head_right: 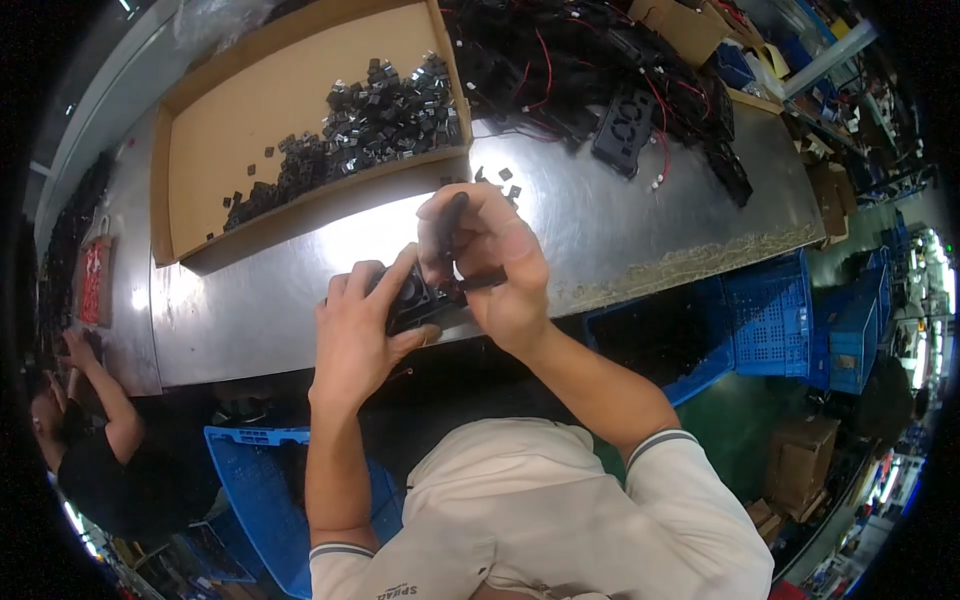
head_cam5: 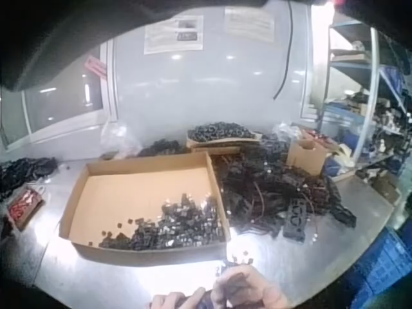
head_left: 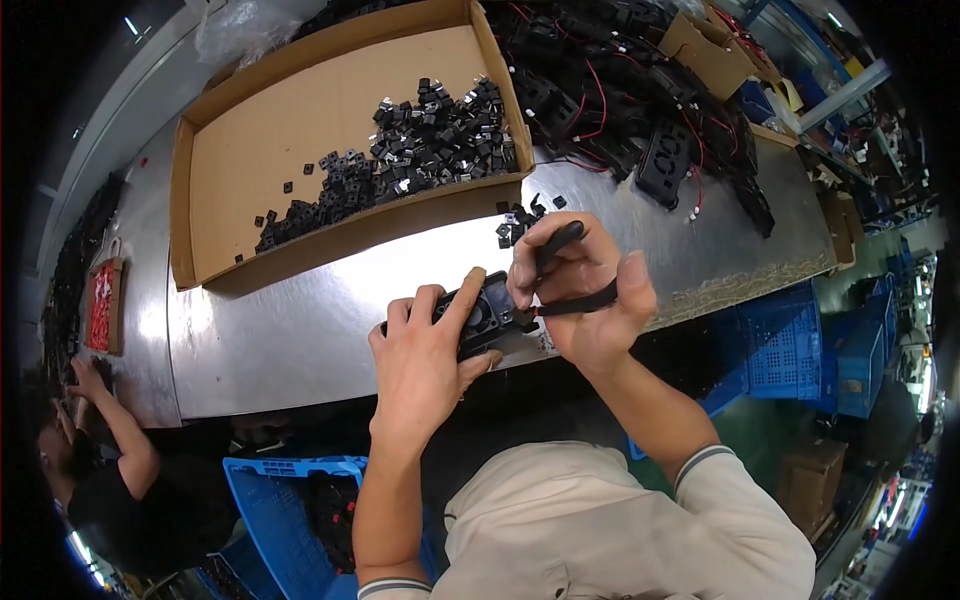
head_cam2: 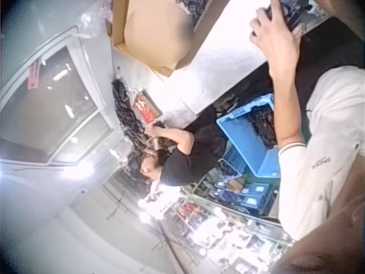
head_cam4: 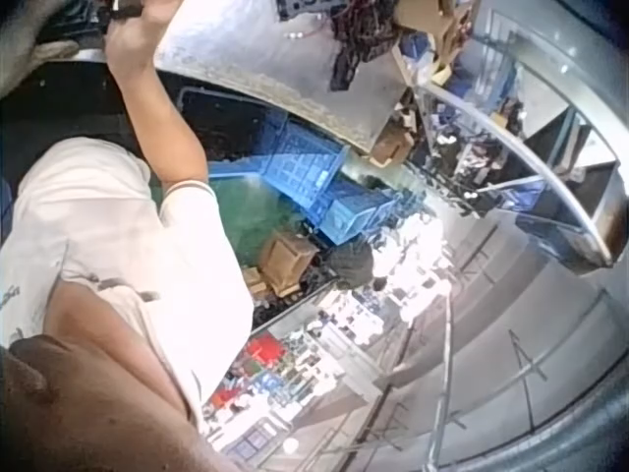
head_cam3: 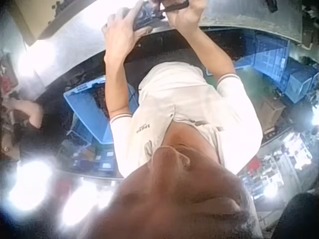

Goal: Assembling and inspecting cooling fan modules at a manufacturing workbench.

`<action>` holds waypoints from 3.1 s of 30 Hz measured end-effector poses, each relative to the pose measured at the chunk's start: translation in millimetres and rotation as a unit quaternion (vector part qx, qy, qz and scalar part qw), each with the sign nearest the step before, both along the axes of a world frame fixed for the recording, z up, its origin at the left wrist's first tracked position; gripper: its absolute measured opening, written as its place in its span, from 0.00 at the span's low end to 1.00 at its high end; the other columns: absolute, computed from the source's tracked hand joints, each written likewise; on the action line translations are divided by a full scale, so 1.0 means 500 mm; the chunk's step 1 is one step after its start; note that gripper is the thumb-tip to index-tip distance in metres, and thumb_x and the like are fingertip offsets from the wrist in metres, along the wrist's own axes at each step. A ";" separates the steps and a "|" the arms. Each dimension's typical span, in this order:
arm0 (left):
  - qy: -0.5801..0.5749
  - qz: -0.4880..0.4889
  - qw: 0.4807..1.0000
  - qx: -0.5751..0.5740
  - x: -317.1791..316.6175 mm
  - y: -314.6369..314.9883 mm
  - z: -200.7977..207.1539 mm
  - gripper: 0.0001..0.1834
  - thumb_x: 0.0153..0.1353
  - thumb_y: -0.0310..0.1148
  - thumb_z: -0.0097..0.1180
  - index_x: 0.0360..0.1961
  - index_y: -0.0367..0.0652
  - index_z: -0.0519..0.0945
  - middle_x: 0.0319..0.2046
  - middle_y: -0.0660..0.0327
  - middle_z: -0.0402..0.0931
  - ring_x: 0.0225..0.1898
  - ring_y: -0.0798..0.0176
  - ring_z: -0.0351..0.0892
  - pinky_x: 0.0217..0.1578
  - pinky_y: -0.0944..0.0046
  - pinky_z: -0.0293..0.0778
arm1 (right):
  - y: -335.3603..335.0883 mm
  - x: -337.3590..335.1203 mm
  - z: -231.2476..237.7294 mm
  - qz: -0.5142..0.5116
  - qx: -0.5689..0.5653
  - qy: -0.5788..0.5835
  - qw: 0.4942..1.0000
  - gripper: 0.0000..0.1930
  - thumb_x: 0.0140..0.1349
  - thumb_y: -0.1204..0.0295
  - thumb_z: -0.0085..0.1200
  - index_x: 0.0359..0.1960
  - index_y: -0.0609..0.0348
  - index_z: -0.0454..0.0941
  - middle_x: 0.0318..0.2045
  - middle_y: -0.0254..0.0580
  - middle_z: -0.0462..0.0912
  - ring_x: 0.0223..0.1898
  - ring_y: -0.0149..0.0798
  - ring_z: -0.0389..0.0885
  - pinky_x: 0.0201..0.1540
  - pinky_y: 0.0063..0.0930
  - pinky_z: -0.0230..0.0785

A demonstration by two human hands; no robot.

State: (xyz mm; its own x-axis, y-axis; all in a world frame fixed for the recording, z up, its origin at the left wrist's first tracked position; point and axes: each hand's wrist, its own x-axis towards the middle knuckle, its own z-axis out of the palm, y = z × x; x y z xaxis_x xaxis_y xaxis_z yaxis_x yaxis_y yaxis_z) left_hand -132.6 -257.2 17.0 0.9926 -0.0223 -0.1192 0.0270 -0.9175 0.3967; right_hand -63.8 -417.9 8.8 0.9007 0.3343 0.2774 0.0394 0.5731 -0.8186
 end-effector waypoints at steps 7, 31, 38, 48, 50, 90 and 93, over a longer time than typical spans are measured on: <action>-0.035 -0.004 0.999 0.012 -0.003 0.000 -0.007 0.44 0.45 0.41 0.73 0.66 0.65 0.68 0.50 0.59 0.71 0.50 0.51 0.71 0.47 0.44 0.69 | 0.002 0.000 -0.003 0.024 0.029 -0.034 0.999 0.30 0.68 0.45 0.33 0.51 0.60 0.70 0.34 0.38 0.74 0.33 0.32 0.72 0.37 0.25 0.65; -0.002 -0.002 1.000 0.005 -0.002 0.001 -0.003 0.43 0.49 0.41 0.72 0.68 0.63 0.67 0.51 0.57 0.70 0.53 0.49 0.69 0.51 0.46 0.67 | 0.010 -0.006 0.002 -0.032 -0.008 -0.010 0.999 0.38 0.63 0.32 0.30 0.42 0.61 0.69 0.28 0.46 0.70 0.26 0.35 0.66 0.29 0.29 0.60; -0.043 -0.008 0.999 0.017 -0.001 -0.002 -0.007 0.44 0.46 0.40 0.73 0.66 0.64 0.68 0.49 0.58 0.71 0.50 0.51 0.72 0.46 0.44 0.69 | 0.005 -0.018 -0.013 -0.026 -0.033 -0.059 0.997 0.39 0.63 0.31 0.29 0.42 0.61 0.67 0.30 0.47 0.71 0.26 0.35 0.67 0.29 0.29 0.60; -0.017 0.006 1.000 0.010 -0.005 -0.002 -0.002 0.43 0.49 0.42 0.71 0.68 0.63 0.67 0.50 0.58 0.71 0.53 0.49 0.70 0.49 0.47 0.68 | -0.005 -0.028 0.010 -0.028 0.003 -0.066 0.997 0.31 0.67 0.45 0.38 0.55 0.64 0.66 0.36 0.41 0.73 0.35 0.32 0.73 0.39 0.23 0.66; -0.021 0.008 1.000 0.010 -0.006 -0.003 -0.002 0.43 0.48 0.43 0.71 0.68 0.64 0.67 0.50 0.59 0.71 0.53 0.49 0.70 0.49 0.47 0.68 | -0.002 -0.030 0.004 -0.032 -0.013 -0.073 0.997 0.33 0.68 0.43 0.36 0.54 0.64 0.66 0.35 0.41 0.73 0.35 0.32 0.73 0.40 0.25 0.66; -0.030 0.031 0.999 -0.010 -0.006 -0.005 -0.016 0.44 0.45 0.41 0.73 0.66 0.67 0.68 0.50 0.59 0.72 0.51 0.51 0.70 0.49 0.45 0.67 | -0.015 -0.009 -0.002 -0.013 0.021 -0.050 0.998 0.44 0.61 0.31 0.29 0.51 0.66 0.70 0.34 0.50 0.74 0.36 0.40 0.72 0.37 0.33 0.67; -0.027 0.017 0.999 -0.012 -0.003 0.000 -0.011 0.44 0.46 0.41 0.73 0.67 0.65 0.68 0.50 0.58 0.72 0.52 0.50 0.70 0.50 0.47 0.68 | -0.013 -0.010 0.002 -0.020 0.000 -0.033 0.999 0.44 0.61 0.31 0.29 0.51 0.66 0.70 0.35 0.50 0.74 0.36 0.40 0.72 0.38 0.33 0.67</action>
